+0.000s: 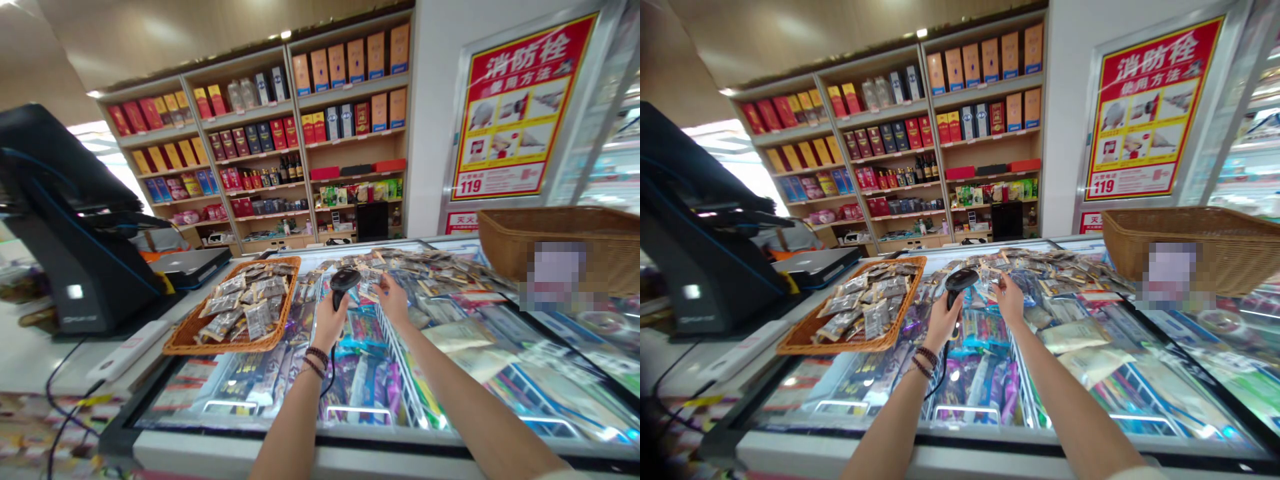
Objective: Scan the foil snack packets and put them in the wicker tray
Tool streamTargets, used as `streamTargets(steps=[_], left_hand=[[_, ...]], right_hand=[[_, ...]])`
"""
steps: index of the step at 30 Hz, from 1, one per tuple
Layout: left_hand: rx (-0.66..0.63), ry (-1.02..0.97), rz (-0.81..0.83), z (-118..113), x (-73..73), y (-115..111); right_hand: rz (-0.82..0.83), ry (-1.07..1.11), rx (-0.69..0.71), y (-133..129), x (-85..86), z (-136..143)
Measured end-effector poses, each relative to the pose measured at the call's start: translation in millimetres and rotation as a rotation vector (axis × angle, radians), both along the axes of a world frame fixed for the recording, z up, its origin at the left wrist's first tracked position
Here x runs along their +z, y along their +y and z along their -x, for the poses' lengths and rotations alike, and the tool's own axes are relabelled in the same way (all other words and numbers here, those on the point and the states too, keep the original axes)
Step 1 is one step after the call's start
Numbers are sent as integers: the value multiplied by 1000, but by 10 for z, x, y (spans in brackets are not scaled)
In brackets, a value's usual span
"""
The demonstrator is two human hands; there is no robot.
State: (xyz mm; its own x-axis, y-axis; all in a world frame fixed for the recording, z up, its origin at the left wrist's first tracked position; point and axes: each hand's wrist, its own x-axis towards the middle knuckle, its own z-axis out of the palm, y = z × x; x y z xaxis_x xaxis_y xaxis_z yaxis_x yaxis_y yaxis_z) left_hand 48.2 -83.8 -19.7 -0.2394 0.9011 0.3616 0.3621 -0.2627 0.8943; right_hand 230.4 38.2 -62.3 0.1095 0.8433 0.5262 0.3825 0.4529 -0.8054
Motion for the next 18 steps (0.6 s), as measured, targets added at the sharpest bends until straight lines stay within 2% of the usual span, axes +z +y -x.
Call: streamTargets(steps=[18], left_hand=[[-64,-14,9,-29,45,-56]], right_hand=[[-18,-22,-46,13,-12,10]])
